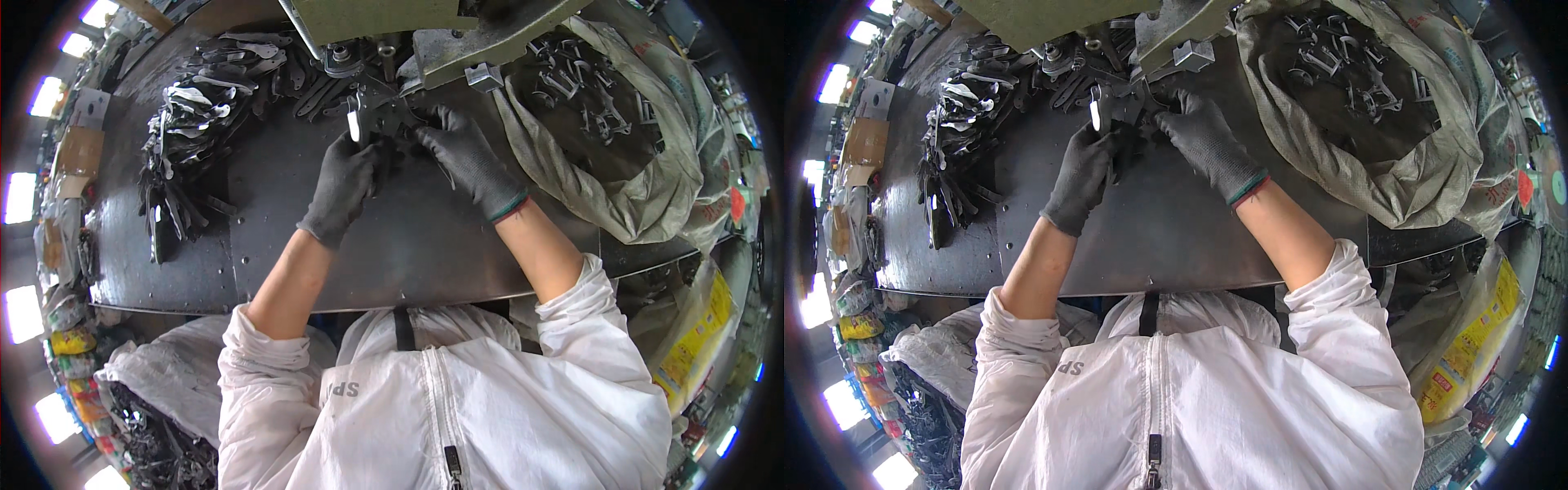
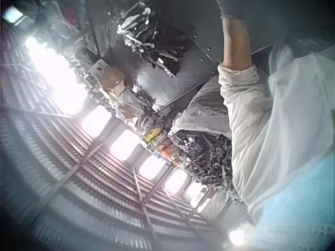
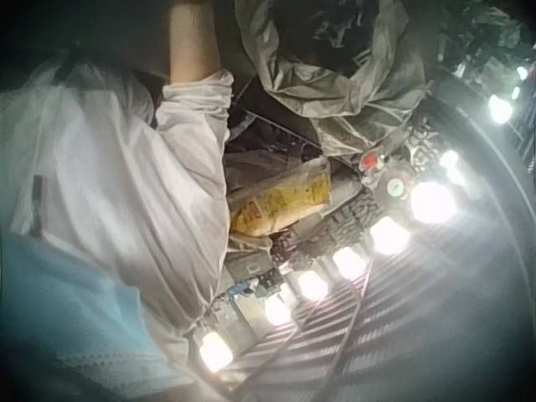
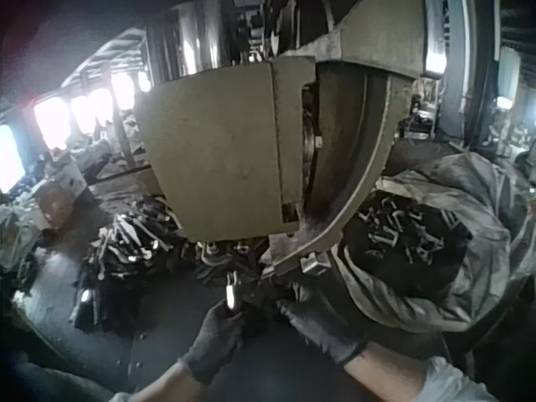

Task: The person picks up metal components from a pile, aligns them under a machine press to join them, and places the assembled tools into a large bag.

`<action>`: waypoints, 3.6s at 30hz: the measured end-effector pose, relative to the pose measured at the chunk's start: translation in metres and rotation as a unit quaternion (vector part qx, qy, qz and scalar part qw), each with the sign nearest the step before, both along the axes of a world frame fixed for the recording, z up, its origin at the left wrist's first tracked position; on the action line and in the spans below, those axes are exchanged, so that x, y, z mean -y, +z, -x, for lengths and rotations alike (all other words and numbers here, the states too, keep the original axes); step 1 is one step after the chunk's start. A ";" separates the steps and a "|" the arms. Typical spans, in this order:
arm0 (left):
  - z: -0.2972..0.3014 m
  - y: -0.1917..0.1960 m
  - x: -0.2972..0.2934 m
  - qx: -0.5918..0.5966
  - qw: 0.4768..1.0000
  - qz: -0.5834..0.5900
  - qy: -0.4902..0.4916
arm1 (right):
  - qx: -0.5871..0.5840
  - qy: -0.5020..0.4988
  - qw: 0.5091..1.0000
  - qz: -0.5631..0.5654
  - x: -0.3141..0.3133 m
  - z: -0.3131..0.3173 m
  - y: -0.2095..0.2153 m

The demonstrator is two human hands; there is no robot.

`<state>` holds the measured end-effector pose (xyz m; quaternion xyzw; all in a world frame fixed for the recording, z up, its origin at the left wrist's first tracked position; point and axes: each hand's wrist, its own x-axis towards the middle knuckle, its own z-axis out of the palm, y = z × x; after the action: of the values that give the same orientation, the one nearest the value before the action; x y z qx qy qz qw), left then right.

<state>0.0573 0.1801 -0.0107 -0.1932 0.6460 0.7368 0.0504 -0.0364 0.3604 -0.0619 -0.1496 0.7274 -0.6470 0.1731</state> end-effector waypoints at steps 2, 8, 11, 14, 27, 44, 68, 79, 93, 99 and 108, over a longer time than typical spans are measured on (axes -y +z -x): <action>-0.010 -0.008 0.009 -0.051 0.998 0.035 0.007 | 0.043 -0.004 0.998 0.041 0.002 -0.006 0.008; -0.043 0.007 0.051 -0.060 0.992 0.073 0.082 | 0.105 -0.017 0.994 0.018 -0.002 -0.015 0.033; -0.049 0.011 0.054 -0.043 0.991 0.096 0.085 | 0.102 -0.017 0.995 0.001 -0.001 -0.018 0.035; -0.048 0.022 0.041 -0.056 0.991 0.062 0.105 | 0.094 -0.027 0.995 -0.006 0.002 -0.024 0.043; -0.052 0.033 0.029 -0.036 0.998 0.046 -0.007 | 0.087 0.020 0.988 0.126 -0.016 -0.037 0.040; -0.039 -0.015 0.022 -0.115 0.979 0.136 -0.103 | -0.412 -0.041 0.600 -0.685 -0.255 0.171 0.100; 0.008 0.010 0.018 -0.092 0.978 0.125 -0.139 | 0.131 0.038 0.981 0.135 -0.018 -0.015 0.086; 0.026 0.012 0.036 -0.050 0.978 0.101 -0.174 | 0.061 0.038 0.992 0.100 0.002 -0.018 0.072; 0.019 -0.025 0.041 -0.085 0.921 0.332 -0.187 | -0.064 0.034 0.993 -0.097 -0.005 -0.013 0.036; -0.054 -0.007 0.199 -0.069 0.857 0.497 0.118 | 0.081 -0.002 0.997 -0.013 0.002 -0.027 0.044; -0.115 -0.047 0.309 0.122 0.628 0.759 0.117 | 0.109 0.039 0.992 0.049 0.005 -0.039 0.076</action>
<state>0.1724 -0.1293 -0.0578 -0.3250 0.9366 -0.0454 -0.1226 0.0028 0.3556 0.0140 -0.1147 0.6651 -0.6869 0.2695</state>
